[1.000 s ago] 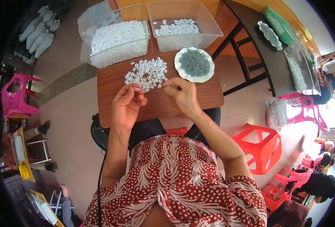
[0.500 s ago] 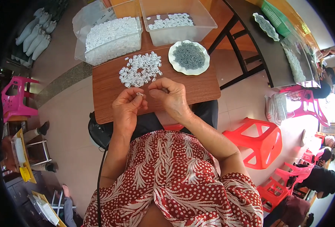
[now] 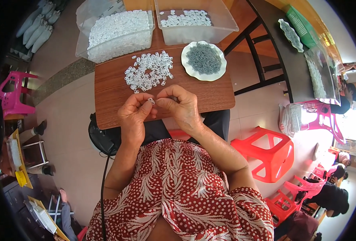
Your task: Manual assembly of small white plastic components by inserting tiny grey parts into them.
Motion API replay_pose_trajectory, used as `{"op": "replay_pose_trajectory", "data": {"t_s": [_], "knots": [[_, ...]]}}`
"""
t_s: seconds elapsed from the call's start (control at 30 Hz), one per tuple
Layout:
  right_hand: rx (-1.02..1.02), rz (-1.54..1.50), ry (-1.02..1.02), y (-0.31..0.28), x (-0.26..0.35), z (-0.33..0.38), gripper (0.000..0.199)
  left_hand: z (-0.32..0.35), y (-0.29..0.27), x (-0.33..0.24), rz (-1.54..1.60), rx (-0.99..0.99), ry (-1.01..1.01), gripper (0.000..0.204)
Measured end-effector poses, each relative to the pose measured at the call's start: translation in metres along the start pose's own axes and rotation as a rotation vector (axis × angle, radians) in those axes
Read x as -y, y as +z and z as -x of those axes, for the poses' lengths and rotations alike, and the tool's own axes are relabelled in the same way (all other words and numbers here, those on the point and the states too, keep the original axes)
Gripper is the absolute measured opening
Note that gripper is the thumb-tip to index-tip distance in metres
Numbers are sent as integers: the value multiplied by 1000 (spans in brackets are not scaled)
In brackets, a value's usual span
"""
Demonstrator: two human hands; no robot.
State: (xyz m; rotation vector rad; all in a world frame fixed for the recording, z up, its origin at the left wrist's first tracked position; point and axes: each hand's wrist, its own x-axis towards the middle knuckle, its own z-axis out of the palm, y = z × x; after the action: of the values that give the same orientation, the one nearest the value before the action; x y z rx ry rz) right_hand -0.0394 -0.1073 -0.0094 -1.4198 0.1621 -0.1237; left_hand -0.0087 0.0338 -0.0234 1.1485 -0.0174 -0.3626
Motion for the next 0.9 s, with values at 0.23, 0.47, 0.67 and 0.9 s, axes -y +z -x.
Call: {"op": "replay_pose_trajectory", "data": {"t_s": [0.23,0.47,0.67,0.9], "knots": [[-21,175,-96,-1,-10,-4,9,0,3,0,-26,29,20,6],[-27,242,-133,7,-6,0,8,2,5,4,-135,6,111,6],[-20,343,-257,10,-6,0,8,3,4,5,-216,7,134,3],[-39,627,-551,6,-17,-5,12,1,0,21,-265,-43,194,3]]}}
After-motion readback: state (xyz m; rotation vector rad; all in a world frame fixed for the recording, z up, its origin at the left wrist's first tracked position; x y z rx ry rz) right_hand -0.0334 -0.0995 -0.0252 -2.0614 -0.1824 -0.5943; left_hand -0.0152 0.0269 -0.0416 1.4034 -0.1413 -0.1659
